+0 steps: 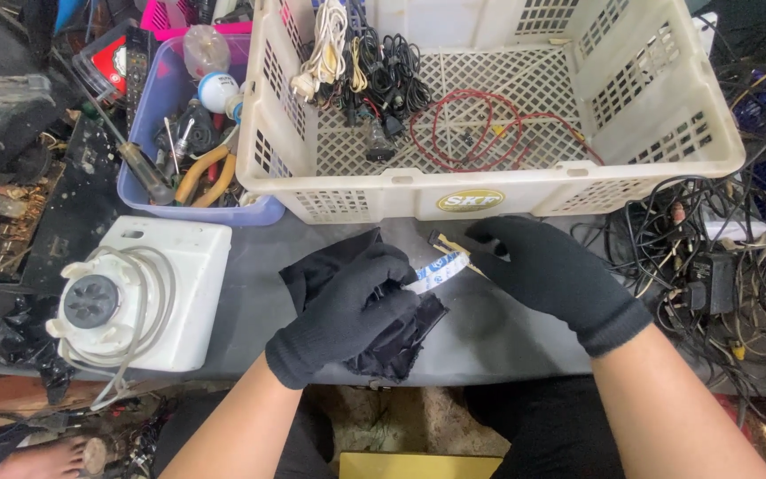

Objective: Applying putty or sealant tape to a small electronic component and trimming it with a utility knife

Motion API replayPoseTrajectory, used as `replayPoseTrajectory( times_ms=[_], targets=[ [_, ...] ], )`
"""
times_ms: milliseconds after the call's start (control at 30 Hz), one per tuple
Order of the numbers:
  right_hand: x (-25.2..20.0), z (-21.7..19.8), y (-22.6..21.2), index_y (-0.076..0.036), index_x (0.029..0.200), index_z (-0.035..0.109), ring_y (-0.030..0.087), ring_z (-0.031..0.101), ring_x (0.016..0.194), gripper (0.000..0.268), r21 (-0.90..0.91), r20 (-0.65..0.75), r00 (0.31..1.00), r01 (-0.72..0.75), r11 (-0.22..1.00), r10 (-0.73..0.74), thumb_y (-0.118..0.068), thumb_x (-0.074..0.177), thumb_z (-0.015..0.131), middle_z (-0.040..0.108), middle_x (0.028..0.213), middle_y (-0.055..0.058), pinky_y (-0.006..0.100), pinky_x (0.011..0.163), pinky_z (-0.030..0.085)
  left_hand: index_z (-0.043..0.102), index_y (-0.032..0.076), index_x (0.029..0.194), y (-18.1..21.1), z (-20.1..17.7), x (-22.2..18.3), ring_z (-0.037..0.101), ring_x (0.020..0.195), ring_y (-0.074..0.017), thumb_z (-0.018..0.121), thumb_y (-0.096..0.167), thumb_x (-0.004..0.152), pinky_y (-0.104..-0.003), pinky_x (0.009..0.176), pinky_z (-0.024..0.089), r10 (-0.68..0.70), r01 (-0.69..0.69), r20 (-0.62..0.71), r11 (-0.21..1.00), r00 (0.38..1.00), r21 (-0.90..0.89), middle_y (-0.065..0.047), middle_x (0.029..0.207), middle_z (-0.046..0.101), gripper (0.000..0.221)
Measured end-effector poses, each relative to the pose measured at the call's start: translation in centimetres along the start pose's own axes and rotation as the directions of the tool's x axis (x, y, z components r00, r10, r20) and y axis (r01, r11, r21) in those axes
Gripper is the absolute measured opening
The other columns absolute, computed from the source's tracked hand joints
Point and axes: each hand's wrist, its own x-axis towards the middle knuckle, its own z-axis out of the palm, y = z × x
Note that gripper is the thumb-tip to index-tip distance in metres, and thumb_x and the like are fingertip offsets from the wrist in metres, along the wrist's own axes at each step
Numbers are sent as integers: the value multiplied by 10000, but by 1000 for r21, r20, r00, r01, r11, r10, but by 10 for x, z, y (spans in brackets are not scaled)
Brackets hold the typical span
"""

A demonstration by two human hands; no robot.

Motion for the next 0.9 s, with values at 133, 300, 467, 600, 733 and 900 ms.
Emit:
replayPoseTrajectory(
  times_ms=[133, 300, 467, 600, 733, 900],
  targets=[
    [-15, -17, -19, -40, 1339, 638, 445, 681, 1170, 456, 387, -121, 956, 293, 874, -267, -155, 899, 676, 722, 1141, 289, 538, 1011, 535, 643, 62, 1126, 5, -9, 0, 693, 1026, -225, 650, 168, 999, -388, 905, 575, -94, 95, 12, 981, 996, -169, -125, 1010, 671, 166],
    [-1, 5, 3, -101, 1183, 747, 287, 759, 981, 280, 485, -188, 940, 340, 806, -283, -180, 915, 720, 767, 958, 164, 486, 950, 567, 681, 79, 1169, 19, -20, 9, 743, 1066, -275, 647, 248, 1008, -380, 951, 579, -199, 196, -12, 976, 980, -98, -166, 1003, 742, 236],
    [4, 8, 4, -116, 1035, 784, 203, 753, 825, 177, 434, -300, 914, 385, 815, -273, -212, 888, 810, 748, 789, 99, 395, 798, 579, 651, 144, 1269, 2, -19, 14, 744, 1084, -194, 638, 257, 1020, -364, 977, 572, -323, 307, -114, 942, 939, -137, -108, 1039, 787, 274],
    [2, 12, -4, -99, 1046, 793, 275, 782, 867, 224, 423, -318, 886, 452, 786, -338, -184, 842, 832, 785, 852, 165, 427, 785, 598, 673, 157, 1289, -13, -5, 8, 751, 1010, -220, 724, 293, 978, -304, 842, 613, 7, 74, -376, 976, 927, 203, -81, 1017, 771, 343],
    [7, 28, 1, -87, 1043, 801, 339, 787, 902, 250, 470, -308, 878, 475, 744, -366, -136, 803, 850, 786, 876, 186, 451, 775, 620, 673, 127, 1320, -8, 3, 9, 748, 935, -259, 765, 211, 940, -330, 787, 635, 265, -85, -375, 897, 888, 433, -96, 1017, 751, 400],
    [3, 32, -17, -68, 1067, 805, 386, 788, 906, 263, 527, -271, 881, 474, 706, -388, -108, 808, 832, 785, 910, 231, 494, 782, 624, 672, 184, 1332, -4, 1, 8, 740, 851, -279, 722, 180, 951, -358, 683, 645, 296, -119, -322, 874, 899, 471, -76, 965, 732, 384]
  ],
)
